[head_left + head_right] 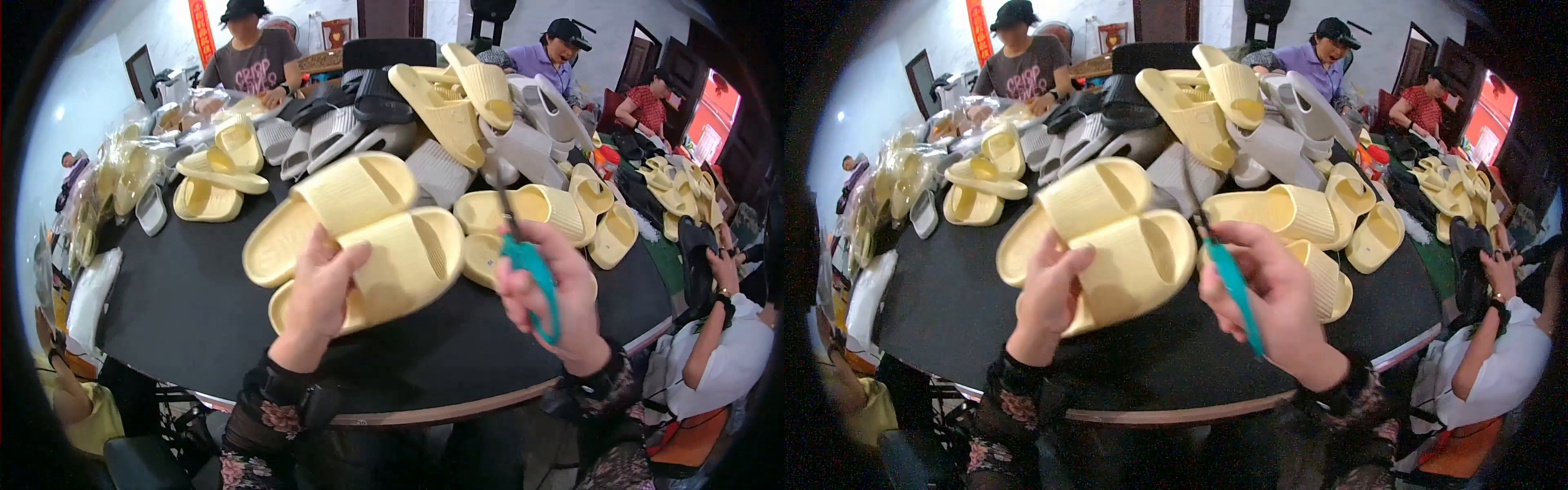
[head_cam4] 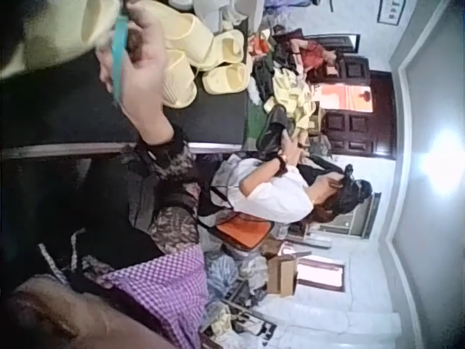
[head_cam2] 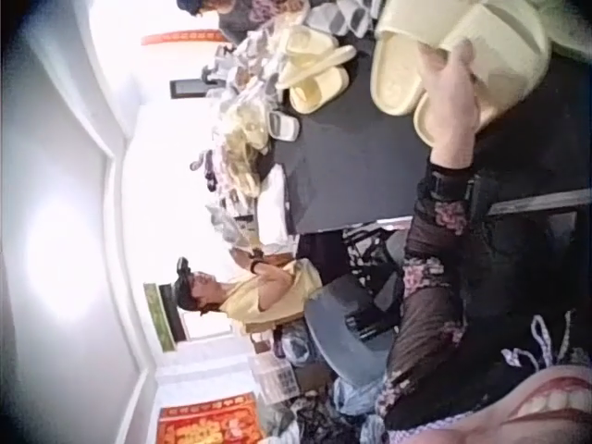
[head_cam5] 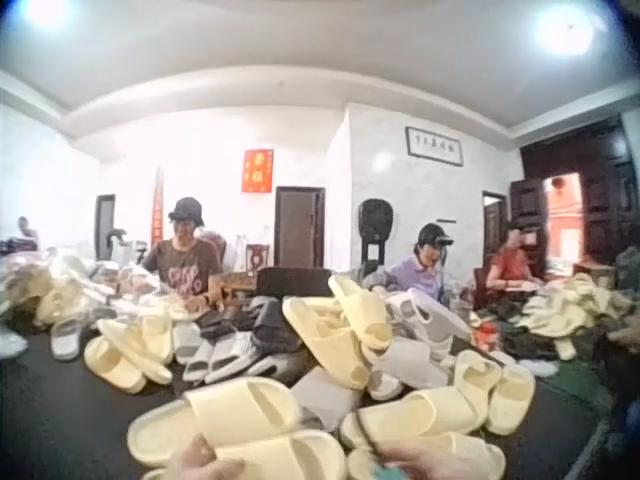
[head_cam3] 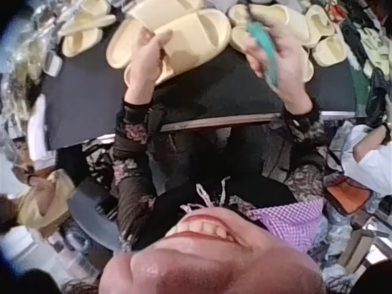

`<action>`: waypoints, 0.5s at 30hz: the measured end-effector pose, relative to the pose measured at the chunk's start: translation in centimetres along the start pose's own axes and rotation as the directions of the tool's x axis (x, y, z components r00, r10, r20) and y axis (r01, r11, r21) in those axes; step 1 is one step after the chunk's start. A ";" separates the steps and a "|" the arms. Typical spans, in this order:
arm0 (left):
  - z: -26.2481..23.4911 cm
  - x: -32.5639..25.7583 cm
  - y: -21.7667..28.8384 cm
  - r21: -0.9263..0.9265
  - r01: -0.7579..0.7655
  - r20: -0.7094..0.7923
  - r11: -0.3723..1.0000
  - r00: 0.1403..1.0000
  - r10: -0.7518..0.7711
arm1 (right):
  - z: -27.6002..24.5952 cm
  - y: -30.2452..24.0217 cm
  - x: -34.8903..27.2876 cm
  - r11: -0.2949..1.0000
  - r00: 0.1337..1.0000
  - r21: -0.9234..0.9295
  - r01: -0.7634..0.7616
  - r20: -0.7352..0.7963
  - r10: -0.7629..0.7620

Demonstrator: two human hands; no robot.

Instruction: Trim excess material from rubber slides using snips.

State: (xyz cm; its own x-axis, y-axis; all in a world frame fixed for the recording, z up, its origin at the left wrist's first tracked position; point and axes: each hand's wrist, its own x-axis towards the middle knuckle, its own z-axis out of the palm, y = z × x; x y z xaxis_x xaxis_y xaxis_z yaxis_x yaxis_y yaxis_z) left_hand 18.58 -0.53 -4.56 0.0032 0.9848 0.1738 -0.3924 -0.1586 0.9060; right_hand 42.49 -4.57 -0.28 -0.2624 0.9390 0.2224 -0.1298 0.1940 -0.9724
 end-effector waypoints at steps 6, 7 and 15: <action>-2.0 0.1 0.8 0.053 -0.274 -0.183 0.960 0.943 0.279 | 1.6 5.6 2.9 0.990 0.979 -0.045 -0.132 0.154 0.137; -2.1 0.1 0.9 0.076 -0.299 -0.194 0.951 0.931 0.308 | 1.8 6.6 2.5 0.988 0.986 -0.154 -0.026 0.160 0.051; -2.2 -0.1 -0.3 0.187 -0.333 -0.181 0.924 0.913 0.365 | 1.3 8.0 1.9 0.970 0.976 -0.241 -0.029 0.201 0.079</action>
State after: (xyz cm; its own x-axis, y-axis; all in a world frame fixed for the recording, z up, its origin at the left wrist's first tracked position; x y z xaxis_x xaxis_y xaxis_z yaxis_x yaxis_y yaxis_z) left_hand 16.68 -0.38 -5.66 -0.3068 0.8542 0.4199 -0.1916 -0.4876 0.8518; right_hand 39.72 -1.63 -7.53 -0.4583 0.8753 0.1544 0.1125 0.2294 -0.9668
